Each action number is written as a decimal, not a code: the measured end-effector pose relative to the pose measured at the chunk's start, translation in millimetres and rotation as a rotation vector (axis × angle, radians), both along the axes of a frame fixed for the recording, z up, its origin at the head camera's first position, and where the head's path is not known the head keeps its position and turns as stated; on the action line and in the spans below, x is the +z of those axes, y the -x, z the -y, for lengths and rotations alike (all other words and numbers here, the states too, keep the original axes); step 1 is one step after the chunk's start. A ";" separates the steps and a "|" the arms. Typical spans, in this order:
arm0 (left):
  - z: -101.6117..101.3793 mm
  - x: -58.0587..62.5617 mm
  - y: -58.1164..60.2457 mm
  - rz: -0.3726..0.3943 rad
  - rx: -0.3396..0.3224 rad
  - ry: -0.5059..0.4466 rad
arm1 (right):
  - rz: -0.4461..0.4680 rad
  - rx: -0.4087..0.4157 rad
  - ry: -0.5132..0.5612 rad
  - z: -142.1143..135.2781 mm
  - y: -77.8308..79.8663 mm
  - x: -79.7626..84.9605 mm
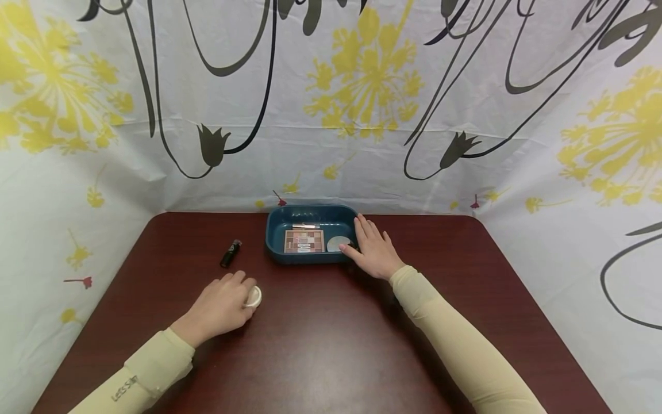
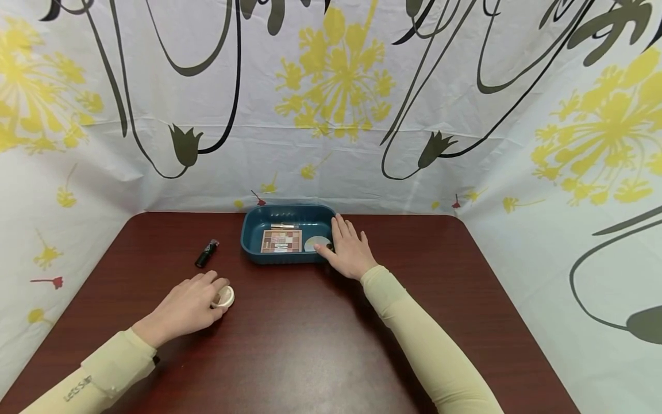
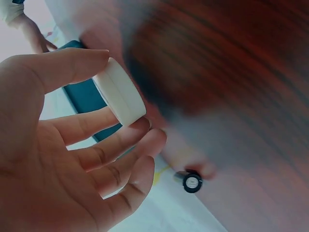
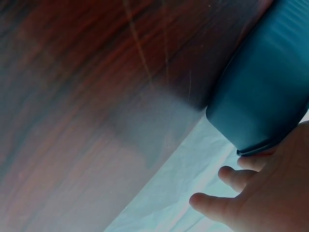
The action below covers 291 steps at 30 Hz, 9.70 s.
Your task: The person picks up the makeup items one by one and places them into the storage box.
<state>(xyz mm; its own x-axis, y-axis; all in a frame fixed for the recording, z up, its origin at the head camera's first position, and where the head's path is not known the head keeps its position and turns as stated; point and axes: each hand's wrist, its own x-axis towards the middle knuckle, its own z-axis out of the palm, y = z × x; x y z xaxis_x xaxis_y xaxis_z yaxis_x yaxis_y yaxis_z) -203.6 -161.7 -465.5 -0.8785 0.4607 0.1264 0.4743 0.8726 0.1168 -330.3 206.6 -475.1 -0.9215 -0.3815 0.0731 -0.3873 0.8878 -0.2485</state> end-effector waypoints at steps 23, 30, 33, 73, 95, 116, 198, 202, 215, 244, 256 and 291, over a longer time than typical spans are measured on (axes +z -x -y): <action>-51.7 45.5 23.3 0.094 -0.029 -0.139 | -0.015 -0.001 -0.005 -0.2 -1.5 -0.4; -68.2 55.9 42.1 0.084 -0.055 -0.174 | -0.013 -0.002 -0.009 0.0 -1.3 -2.2; -74.3 59.5 50.8 0.087 -0.060 -0.188 | -0.024 0.004 -0.012 0.3 -1.0 -2.4; -138.0 56.3 172.1 0.124 -0.054 -0.091 | 0.021 -0.015 -0.033 0.2 2.3 -0.4; -169.5 31.8 200.7 0.143 0.019 -0.038 | 0.021 -0.023 -0.017 -1.6 1.2 -3.3; -173.7 20.1 207.9 0.172 -0.032 0.008 | 0.027 -0.019 -0.017 -3.1 1.0 -6.0; -23.2 77.1 177.8 0.072 0.161 -0.338 | 0.010 -0.010 -0.009 -1.1 5.5 -5.8; -12.0 75.9 173.3 0.079 0.169 -0.345 | 0.012 -0.013 -0.003 -0.4 5.0 -4.9; 28.9 45.4 153.9 0.145 0.233 -0.254 | 0.012 -0.020 -0.016 0.2 5.5 -6.4; 46.0 1.0 119.9 0.307 0.331 -0.269 | -0.013 -0.019 -0.002 0.1 4.6 -8.7; 43.5 1.6 118.6 0.328 0.347 -0.297 | 0.000 -0.017 -0.007 0.1 4.7 -7.3; 1.9 60.6 127.7 0.223 0.336 -0.445 | -0.012 -0.019 -0.011 0.0 4.8 -7.0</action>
<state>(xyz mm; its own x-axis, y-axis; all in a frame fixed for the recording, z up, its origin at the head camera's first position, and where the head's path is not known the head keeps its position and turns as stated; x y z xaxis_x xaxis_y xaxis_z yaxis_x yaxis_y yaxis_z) -331.3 -163.6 -404.9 -0.9944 0.0978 0.0395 0.1028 0.8150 0.5703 -335.0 206.6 -482.1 -0.9276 -0.3649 0.0795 -0.3732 0.8978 -0.2339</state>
